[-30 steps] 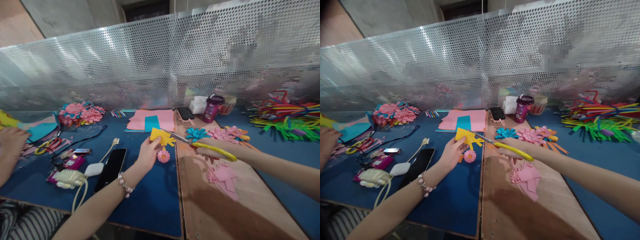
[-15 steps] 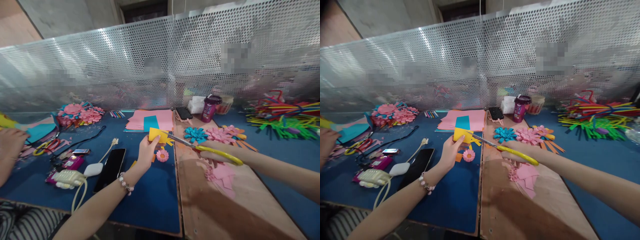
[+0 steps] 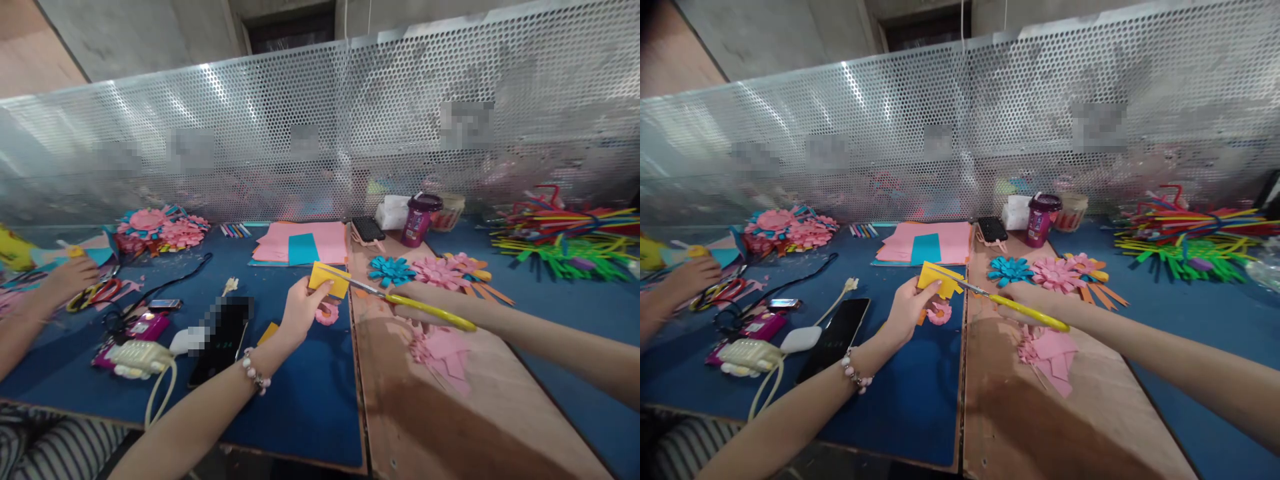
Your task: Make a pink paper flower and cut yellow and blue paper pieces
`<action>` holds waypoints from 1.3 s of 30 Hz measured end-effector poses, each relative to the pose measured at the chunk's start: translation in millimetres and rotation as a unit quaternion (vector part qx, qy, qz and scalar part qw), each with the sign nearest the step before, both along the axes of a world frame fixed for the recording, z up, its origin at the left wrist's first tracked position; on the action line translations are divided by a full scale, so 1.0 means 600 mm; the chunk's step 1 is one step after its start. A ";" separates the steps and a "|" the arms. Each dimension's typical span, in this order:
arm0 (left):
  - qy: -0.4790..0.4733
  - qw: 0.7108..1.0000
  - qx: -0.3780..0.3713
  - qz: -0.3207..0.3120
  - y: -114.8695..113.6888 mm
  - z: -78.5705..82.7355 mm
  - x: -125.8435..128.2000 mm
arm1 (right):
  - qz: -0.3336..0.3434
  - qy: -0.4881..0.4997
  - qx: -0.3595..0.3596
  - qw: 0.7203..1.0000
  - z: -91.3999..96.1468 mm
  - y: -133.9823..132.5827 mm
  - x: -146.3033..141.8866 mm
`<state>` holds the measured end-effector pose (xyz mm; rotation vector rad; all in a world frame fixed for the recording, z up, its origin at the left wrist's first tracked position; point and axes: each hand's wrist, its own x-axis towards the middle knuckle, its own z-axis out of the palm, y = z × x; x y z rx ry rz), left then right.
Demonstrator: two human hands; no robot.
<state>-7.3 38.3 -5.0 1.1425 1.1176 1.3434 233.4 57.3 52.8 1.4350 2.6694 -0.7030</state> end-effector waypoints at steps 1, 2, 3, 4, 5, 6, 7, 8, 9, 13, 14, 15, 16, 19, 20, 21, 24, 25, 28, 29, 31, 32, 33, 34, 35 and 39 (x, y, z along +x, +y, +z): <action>0.004 1.000 -0.002 -0.005 -0.001 0.000 0.000 | 0.000 -0.004 0.000 1.000 -0.003 0.003 0.000; 0.006 1.000 -0.004 -0.011 -0.001 0.000 0.000 | -0.001 -0.006 -0.001 1.000 -0.007 0.006 0.001; 0.007 1.000 -0.005 -0.018 -0.002 0.000 0.000 | -0.002 -0.008 -0.002 1.000 -0.010 0.008 0.002; 0.006 1.000 -0.006 -0.025 -0.002 0.000 0.000 | -0.003 -0.009 0.001 1.000 -0.013 0.010 0.002; 0.003 1.000 -0.006 -0.031 -0.003 0.000 0.001 | -0.004 -0.010 0.005 1.000 -0.016 0.011 0.002; -0.001 0.999 -0.008 -0.035 -0.003 0.001 0.001 | -0.005 -0.009 0.011 1.000 -0.018 0.012 0.002; -0.004 0.999 -0.010 -0.038 -0.004 0.001 0.001 | -0.007 -0.010 0.017 1.000 -0.020 0.013 0.002; -0.008 0.999 -0.013 -0.040 -0.004 0.002 0.001 | -0.009 -0.009 0.022 1.000 -0.021 0.013 0.002; -0.010 0.999 -0.017 -0.041 -0.004 0.003 0.001 | -0.010 -0.010 0.027 1.000 -0.022 0.013 0.002; -0.017 0.998 -0.041 -0.050 -0.005 0.003 0.000 | -0.010 -0.012 0.040 0.999 -0.027 0.012 0.002; -0.019 0.997 -0.046 -0.052 -0.005 0.002 0.000 | -0.009 -0.013 0.043 0.999 -0.029 0.011 0.002; -0.021 0.997 -0.050 -0.053 -0.005 0.001 0.000 | -0.009 -0.015 0.045 0.999 -0.032 0.010 0.002; -0.023 0.997 -0.053 -0.055 -0.005 0.001 -0.001 | -0.009 -0.017 0.047 0.999 -0.034 0.010 0.002; -0.028 0.997 -0.053 -0.057 -0.004 -0.001 -0.002 | -0.014 -0.022 0.056 0.998 -0.044 0.010 0.001; -0.028 0.997 -0.052 -0.057 -0.003 -0.001 -0.002 | -0.016 -0.023 0.061 0.998 -0.048 0.011 0.001; -0.028 0.997 -0.050 -0.058 -0.003 -0.001 -0.003 | -0.018 -0.023 0.066 0.997 -0.051 0.013 0.000; -0.022 0.997 -0.043 -0.060 -0.001 -0.003 -0.004 | -0.028 -0.025 0.075 0.996 -0.056 0.016 -0.001; -0.019 0.997 -0.040 -0.060 -0.001 -0.004 -0.005 | -0.031 -0.027 0.076 0.996 -0.056 0.016 -0.002; -0.012 0.998 -0.033 -0.060 0.000 -0.006 -0.006 | -0.034 -0.033 0.081 0.996 -0.049 0.013 -0.002; -0.009 0.998 -0.032 -0.061 0.001 -0.007 -0.006 | -0.031 -0.036 0.081 0.996 -0.045 0.011 -0.003; -0.006 0.997 -0.033 -0.064 0.000 -0.007 -0.006 | -0.025 -0.041 0.080 0.996 -0.040 0.007 -0.003; -0.004 0.997 -0.033 -0.066 0.000 -0.007 -0.006 | -0.025 -0.043 0.079 0.996 -0.039 0.006 -0.004; -0.003 0.997 -0.033 -0.067 0.000 -0.007 -0.006 | -0.026 -0.045 0.078 0.996 -0.040 0.005 -0.004; -0.002 0.997 -0.033 -0.069 0.000 -0.006 -0.006 | -0.030 -0.046 0.077 0.996 -0.041 0.005 -0.003; -0.001 0.997 -0.033 -0.069 -0.001 -0.006 -0.006 | -0.034 -0.045 0.076 0.996 -0.044 0.006 -0.003; 0.004 0.997 -0.031 -0.069 -0.001 -0.004 -0.005 | -0.038 -0.032 0.075 0.996 -0.057 0.012 0.002</action>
